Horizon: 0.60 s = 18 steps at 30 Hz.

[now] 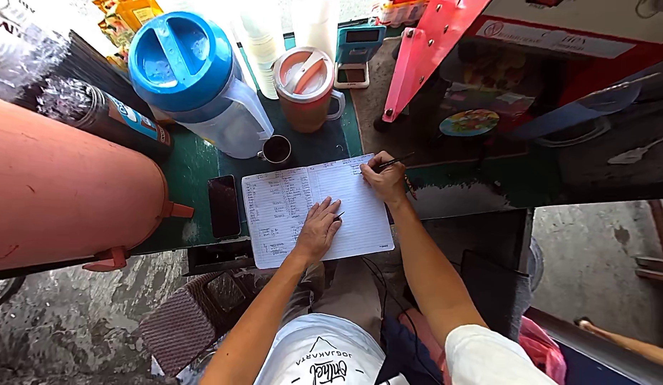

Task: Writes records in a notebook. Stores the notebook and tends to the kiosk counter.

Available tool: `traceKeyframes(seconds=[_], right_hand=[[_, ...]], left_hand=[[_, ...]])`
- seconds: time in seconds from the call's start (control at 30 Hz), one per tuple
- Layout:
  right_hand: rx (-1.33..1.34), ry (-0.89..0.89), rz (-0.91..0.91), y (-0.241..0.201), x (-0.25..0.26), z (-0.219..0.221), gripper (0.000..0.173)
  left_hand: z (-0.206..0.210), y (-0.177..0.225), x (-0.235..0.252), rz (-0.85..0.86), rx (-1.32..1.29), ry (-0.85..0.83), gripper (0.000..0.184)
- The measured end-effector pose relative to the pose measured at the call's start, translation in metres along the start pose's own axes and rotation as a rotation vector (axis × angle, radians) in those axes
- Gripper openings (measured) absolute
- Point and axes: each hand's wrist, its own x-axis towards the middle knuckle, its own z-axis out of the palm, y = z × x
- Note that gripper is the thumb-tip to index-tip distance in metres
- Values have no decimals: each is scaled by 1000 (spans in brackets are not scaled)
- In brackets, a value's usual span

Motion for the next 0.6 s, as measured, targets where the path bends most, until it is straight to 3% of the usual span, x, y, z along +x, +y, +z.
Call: traceKeyframes(seconds=[0.27, 0.6], right_hand=[[216, 75, 78, -1, 2, -4, 16], [154, 26, 95, 2, -1, -13, 18]], left_hand=[[2, -2, -1, 15, 1, -7, 45], [3, -2, -1, 21, 7, -5, 44]])
